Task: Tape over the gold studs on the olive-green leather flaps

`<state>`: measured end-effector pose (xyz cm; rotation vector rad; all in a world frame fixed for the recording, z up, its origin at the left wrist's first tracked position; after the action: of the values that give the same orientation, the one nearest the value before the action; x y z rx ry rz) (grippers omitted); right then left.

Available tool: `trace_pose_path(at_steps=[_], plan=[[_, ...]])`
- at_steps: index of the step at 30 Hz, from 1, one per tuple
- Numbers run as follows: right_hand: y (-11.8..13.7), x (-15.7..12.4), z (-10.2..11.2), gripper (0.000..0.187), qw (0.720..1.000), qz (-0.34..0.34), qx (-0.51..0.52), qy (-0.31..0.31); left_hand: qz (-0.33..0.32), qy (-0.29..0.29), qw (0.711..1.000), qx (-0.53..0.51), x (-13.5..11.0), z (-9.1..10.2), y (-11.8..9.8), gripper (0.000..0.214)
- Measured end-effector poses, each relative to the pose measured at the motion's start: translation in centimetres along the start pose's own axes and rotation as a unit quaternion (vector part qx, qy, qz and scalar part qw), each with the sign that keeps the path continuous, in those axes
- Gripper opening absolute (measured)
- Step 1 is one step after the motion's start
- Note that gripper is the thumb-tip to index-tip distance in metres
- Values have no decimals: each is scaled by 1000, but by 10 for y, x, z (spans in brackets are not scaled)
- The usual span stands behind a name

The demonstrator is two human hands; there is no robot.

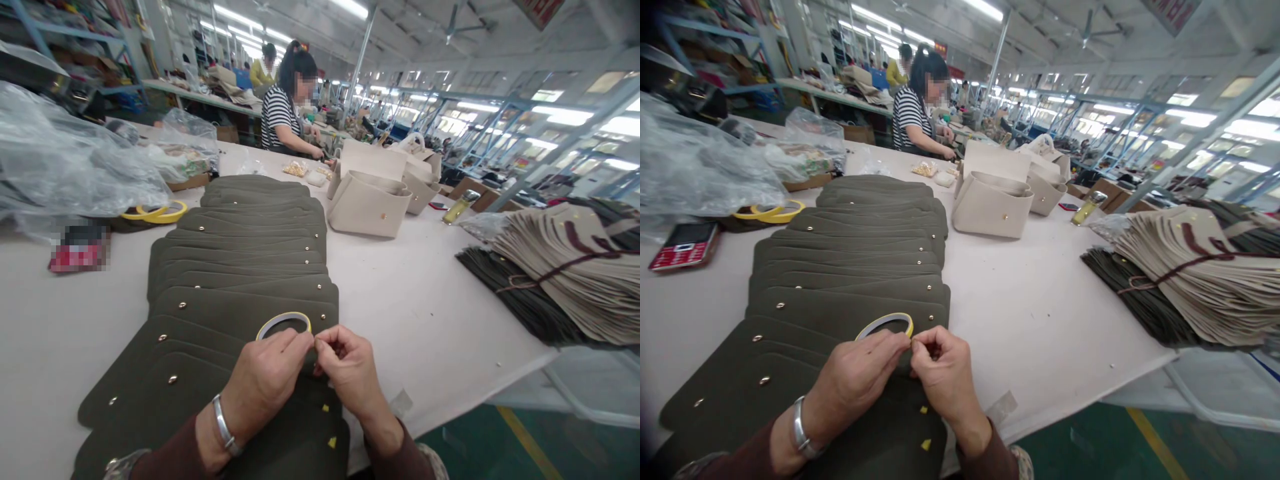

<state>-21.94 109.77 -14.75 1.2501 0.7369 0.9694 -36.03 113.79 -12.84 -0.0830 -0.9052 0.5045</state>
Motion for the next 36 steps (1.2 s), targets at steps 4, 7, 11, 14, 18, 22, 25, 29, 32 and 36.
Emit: trace_pose_path(at_steps=[4, 7, 11, 14, 18, 22, 25, 29, 32, 36], plan=[[-13, 14, 3, 18, 997, -67, 40, -27, 7, -27, 999, -40, -5, -1, -2, 15], [-24, 30, 12, 27, 992, -103, 54, -45, 18, -18, 999, -27, -9, -3, -2, 14], [-31, 43, 20, 33, 994, -101, 36, -25, 43, 109, 991, 73, -15, -20, 5, 9], [-32, 45, 19, 30, 997, -74, -14, -23, 60, 182, 975, 109, -17, -30, 9, 12], [-29, 46, 14, 24, 992, -4, -124, -21, 84, 228, 963, 115, -15, -34, 10, 12], [-24, 50, 11, 18, 975, 73, -211, -21, 91, 239, 961, 104, -14, -33, 9, 15], [-23, 52, 13, 15, 969, 83, -231, -39, 88, 214, 968, 93, -14, -31, 10, 14], [-34, 48, 23, 21, 990, -5, -134, -52, 68, 77, 991, 80, -8, -18, 22, 11], [-38, 42, 26, 24, 996, -2, -83, -29, 68, -8, 991, 113, -2, -10, 37, 14], [-29, 39, 21, 20, 977, 120, -174, -32, 85, 18, 986, 142, 2, -11, 51, 15]])
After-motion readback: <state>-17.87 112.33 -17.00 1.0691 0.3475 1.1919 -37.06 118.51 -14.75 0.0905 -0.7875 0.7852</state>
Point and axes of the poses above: each hand's wrist, its own x-axis towards the middle knuckle, its own z-axis out of the back of the hand, y = z × x, the point moved 3 cm from there along x, towards the middle knuckle, and after that the axes turned 8 degrees about -y, right-handed, at the moved point
